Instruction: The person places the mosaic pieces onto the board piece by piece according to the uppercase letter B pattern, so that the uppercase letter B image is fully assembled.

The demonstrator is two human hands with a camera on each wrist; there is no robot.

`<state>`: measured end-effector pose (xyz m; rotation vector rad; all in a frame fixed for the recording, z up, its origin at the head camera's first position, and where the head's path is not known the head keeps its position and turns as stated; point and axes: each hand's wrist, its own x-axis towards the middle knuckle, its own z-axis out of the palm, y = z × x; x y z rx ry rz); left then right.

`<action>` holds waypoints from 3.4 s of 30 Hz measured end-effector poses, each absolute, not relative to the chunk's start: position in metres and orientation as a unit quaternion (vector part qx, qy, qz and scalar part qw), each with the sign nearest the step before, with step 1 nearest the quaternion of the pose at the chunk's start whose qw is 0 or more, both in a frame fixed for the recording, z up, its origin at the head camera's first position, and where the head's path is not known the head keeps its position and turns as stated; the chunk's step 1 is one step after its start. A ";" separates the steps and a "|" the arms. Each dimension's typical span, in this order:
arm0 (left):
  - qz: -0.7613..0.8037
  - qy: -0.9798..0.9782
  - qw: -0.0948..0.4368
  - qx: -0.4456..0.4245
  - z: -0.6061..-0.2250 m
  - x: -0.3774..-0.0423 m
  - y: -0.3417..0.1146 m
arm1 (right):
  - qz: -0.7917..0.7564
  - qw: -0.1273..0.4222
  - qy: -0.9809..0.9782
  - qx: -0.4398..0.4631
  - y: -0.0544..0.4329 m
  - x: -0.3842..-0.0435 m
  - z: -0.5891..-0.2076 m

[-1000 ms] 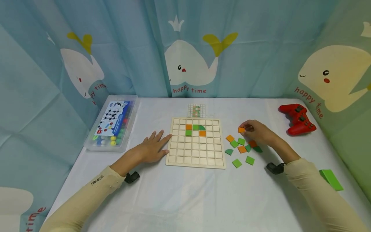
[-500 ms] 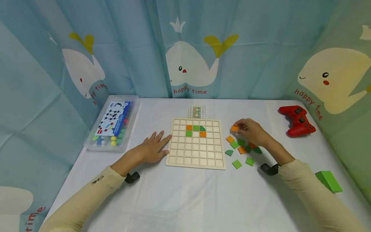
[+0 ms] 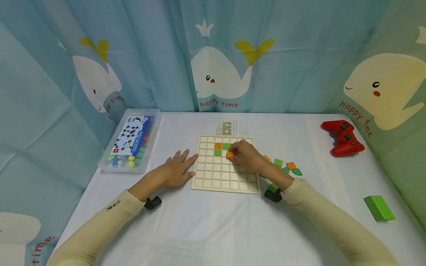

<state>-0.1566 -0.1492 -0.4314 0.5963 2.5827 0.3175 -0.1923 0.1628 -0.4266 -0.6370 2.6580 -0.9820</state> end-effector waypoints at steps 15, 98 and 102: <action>0.107 0.943 0.223 0.225 -0.430 -0.157 -0.148 | -0.303 0.102 0.912 -0.255 0.119 -0.181 -0.434; 0.112 0.942 0.225 0.221 -0.431 -0.155 -0.147 | -0.313 0.110 0.915 -0.230 0.168 -0.182 -0.431; 0.116 0.941 0.227 0.221 -0.431 -0.156 -0.147 | -0.291 0.108 0.918 -0.248 0.155 -0.181 -0.432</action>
